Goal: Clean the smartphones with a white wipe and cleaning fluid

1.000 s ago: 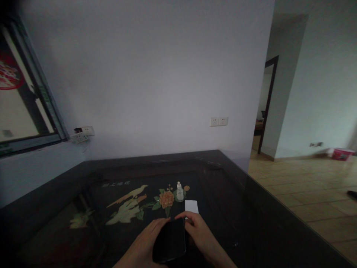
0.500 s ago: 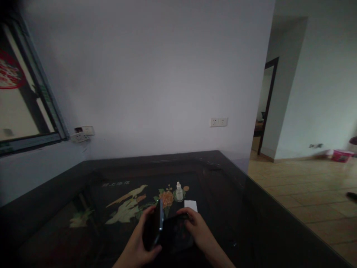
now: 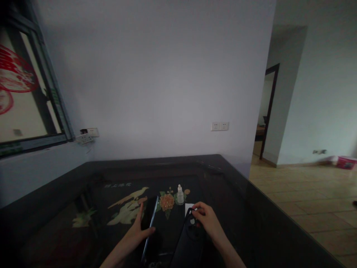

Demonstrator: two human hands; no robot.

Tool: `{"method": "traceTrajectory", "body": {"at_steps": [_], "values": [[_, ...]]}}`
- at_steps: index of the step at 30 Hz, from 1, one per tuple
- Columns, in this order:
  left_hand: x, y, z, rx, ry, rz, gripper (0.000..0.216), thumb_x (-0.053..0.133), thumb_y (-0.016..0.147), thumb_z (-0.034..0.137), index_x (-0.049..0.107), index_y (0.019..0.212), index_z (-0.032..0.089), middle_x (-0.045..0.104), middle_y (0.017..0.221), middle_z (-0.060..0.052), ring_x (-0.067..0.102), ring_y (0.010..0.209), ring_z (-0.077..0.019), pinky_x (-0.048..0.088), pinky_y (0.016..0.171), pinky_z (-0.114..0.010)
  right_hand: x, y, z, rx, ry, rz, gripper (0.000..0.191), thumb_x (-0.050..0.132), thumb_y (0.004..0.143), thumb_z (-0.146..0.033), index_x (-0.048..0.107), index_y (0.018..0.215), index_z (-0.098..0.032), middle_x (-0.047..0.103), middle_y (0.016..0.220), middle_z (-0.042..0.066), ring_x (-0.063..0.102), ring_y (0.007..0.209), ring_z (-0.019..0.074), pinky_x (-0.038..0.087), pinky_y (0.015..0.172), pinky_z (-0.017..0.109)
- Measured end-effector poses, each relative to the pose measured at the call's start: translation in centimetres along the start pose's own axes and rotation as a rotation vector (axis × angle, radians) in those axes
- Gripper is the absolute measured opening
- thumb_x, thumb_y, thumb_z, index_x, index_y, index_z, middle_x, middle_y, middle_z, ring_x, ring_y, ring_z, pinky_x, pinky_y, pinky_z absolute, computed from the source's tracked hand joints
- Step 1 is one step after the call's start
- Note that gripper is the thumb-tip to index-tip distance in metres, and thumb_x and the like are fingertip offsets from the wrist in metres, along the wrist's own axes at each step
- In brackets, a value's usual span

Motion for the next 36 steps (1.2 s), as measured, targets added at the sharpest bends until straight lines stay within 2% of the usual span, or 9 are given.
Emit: {"method": "traceTrajectory", "body": {"at_steps": [3,6,9,12,18,27,32,36], "values": [[-0.2,-0.1,0.6,0.015,0.156,0.101,0.100,0.057,0.073,0.021,-0.008,0.149,0.013,0.037,0.145,-0.017,0.040,0.133,-0.0224,0.034,0.107,-0.033,1.1,1.3,0.1,-0.039,-0.083,-0.030,0.027,0.061,0.067,-0.037,0.064,0.084,-0.016,0.062,0.071,0.001,0.058,0.063,0.0153,0.044,0.055,0.026],[0.0,-0.4,0.4,-0.057,0.350,0.131,0.089,0.054,0.078,0.027,0.002,0.150,0.015,0.052,0.126,-0.017,0.057,0.113,-0.0247,0.042,0.095,-0.035,2.6,2.4,-0.4,-0.144,-0.263,-0.032,0.024,0.055,0.068,-0.022,0.070,0.086,-0.015,0.068,0.086,0.006,0.062,0.078,0.0192,0.048,0.070,0.031],[-0.3,-0.6,1.2,-0.070,0.597,0.182,0.086,0.054,0.077,0.028,0.010,0.150,0.016,0.056,0.113,-0.016,0.058,0.107,-0.0276,0.040,0.092,-0.036,4.6,3.0,-1.0,-0.252,-0.466,-0.038,0.032,0.048,0.069,-0.009,0.072,0.089,-0.014,0.070,0.095,0.008,0.063,0.092,0.0202,0.045,0.087,0.033],[-0.2,-0.4,2.0,-0.061,0.756,0.198,0.083,0.053,0.078,0.031,0.014,0.150,0.017,0.058,0.109,-0.015,0.056,0.106,-0.0294,0.037,0.092,-0.038,6.4,2.9,-1.1,-0.293,-0.611,-0.024,0.037,0.044,0.073,-0.005,0.073,0.094,-0.016,0.070,0.100,0.007,0.061,0.099,0.0199,0.041,0.093,0.031],[-0.2,0.5,1.4,-0.069,0.872,0.227,0.084,0.055,0.074,0.026,0.019,0.149,0.020,0.059,0.108,-0.013,0.054,0.105,-0.0285,0.036,0.091,-0.036,8.0,2.7,-1.1,-0.313,-0.799,0.022,0.041,0.040,0.079,-0.003,0.073,0.097,-0.021,0.069,0.102,0.006,0.058,0.104,0.0212,0.038,0.094,0.030],[0.1,0.8,1.1,-0.041,0.901,0.250,0.083,0.056,0.077,0.028,0.015,0.149,0.026,0.056,0.113,-0.014,0.050,0.109,-0.0295,0.034,0.092,-0.037,9.8,3.2,-0.8,-0.321,-1.010,0.000,0.040,0.037,0.086,-0.007,0.069,0.103,-0.022,0.068,0.105,0.006,0.058,0.103,0.0220,0.039,0.088,0.029],[-0.1,0.0,0.9,-0.067,0.921,0.270,0.083,0.060,0.077,0.031,0.017,0.148,0.031,0.053,0.119,-0.015,0.049,0.112,-0.0307,0.035,0.093,-0.037,9.7,3.3,-0.5,-0.339,-1.023,0.005,0.040,0.038,0.086,-0.008,0.068,0.106,-0.022,0.067,0.105,0.006,0.058,0.104,0.0220,0.039,0.089,0.030],[0.2,-0.9,1.3,-0.104,0.931,0.240,0.082,0.061,0.077,0.039,0.021,0.147,0.030,0.047,0.129,-0.018,0.047,0.116,-0.0344,0.035,0.094,-0.040,9.3,3.1,-0.7,-0.340,-1.039,0.016,0.040,0.036,0.085,-0.006,0.068,0.106,-0.019,0.066,0.106,0.009,0.058,0.104,0.0244,0.039,0.090,0.033]]}}
Point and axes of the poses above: each hand's wrist, its own y-axis towards the middle knuckle, its own x-axis out of the palm, z = x × y, the point moved 10 cm from there along y, towards the middle knuckle
